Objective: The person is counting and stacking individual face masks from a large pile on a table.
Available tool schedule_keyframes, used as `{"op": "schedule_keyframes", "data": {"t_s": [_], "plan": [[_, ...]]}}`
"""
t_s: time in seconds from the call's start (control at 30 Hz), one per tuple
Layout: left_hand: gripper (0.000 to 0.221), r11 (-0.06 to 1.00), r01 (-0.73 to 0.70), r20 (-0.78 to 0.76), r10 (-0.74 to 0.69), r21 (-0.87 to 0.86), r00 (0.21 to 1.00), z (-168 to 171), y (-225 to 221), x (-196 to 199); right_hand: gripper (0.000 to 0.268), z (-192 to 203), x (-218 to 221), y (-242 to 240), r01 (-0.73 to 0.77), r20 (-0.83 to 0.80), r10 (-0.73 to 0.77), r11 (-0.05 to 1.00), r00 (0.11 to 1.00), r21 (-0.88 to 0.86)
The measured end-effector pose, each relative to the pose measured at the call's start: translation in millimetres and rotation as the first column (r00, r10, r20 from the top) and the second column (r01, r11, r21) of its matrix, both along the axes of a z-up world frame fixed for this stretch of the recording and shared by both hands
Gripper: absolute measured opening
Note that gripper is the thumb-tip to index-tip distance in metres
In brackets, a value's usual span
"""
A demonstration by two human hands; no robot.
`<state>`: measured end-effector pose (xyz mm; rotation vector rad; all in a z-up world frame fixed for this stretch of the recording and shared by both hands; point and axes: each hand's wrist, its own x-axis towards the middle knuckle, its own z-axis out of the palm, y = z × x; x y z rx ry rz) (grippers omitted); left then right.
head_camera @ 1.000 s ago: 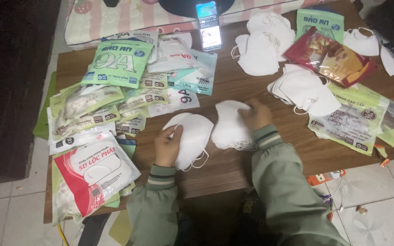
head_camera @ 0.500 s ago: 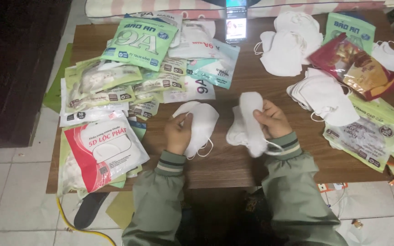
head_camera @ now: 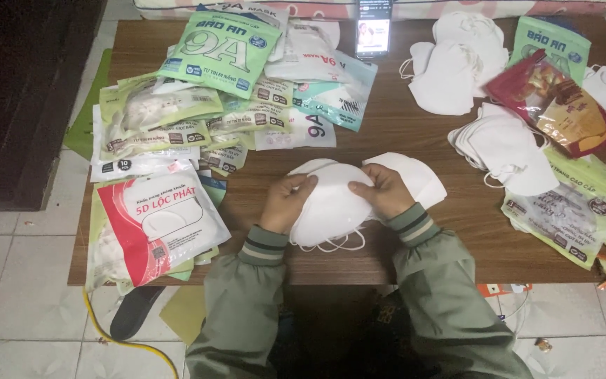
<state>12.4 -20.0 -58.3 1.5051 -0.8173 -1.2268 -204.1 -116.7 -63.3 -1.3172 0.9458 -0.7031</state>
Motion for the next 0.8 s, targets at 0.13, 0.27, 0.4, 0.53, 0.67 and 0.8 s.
{"op": "schedule_keyframes", "data": {"t_s": [0.13,0.27,0.4,0.53,0.67,0.8], "plan": [[0.031,1.0,-0.003,0.036,0.003,-0.005,0.999,0,-2,1,0.029,3,-5,-4,0.005,-0.015,-0.006,1.0,1.0,-0.027],[0.034,0.995,-0.092,0.136,0.097,-0.043,0.986,3,1,7,0.03,1,-38,-26,0.116,-0.362,-0.231,0.943,0.903,-0.313],[0.033,0.992,-0.111,0.164,0.118,-0.054,0.979,2,-1,10,0.053,19,-61,-28,0.018,-0.778,-0.357,0.913,0.516,-0.407],[0.032,0.992,-0.123,0.153,0.128,-0.038,0.98,2,-2,6,0.068,19,-59,-31,-0.04,-0.872,-0.267,0.95,0.411,-0.31],[0.032,0.993,-0.11,0.176,0.117,-0.05,0.977,2,-1,6,0.062,36,-50,-24,-0.096,-0.895,-0.329,0.924,0.301,-0.371],[0.032,0.993,-0.114,0.18,0.117,-0.029,0.977,-1,-1,6,0.063,25,-52,-31,-0.139,-0.921,-0.322,0.924,0.221,-0.357]]}}
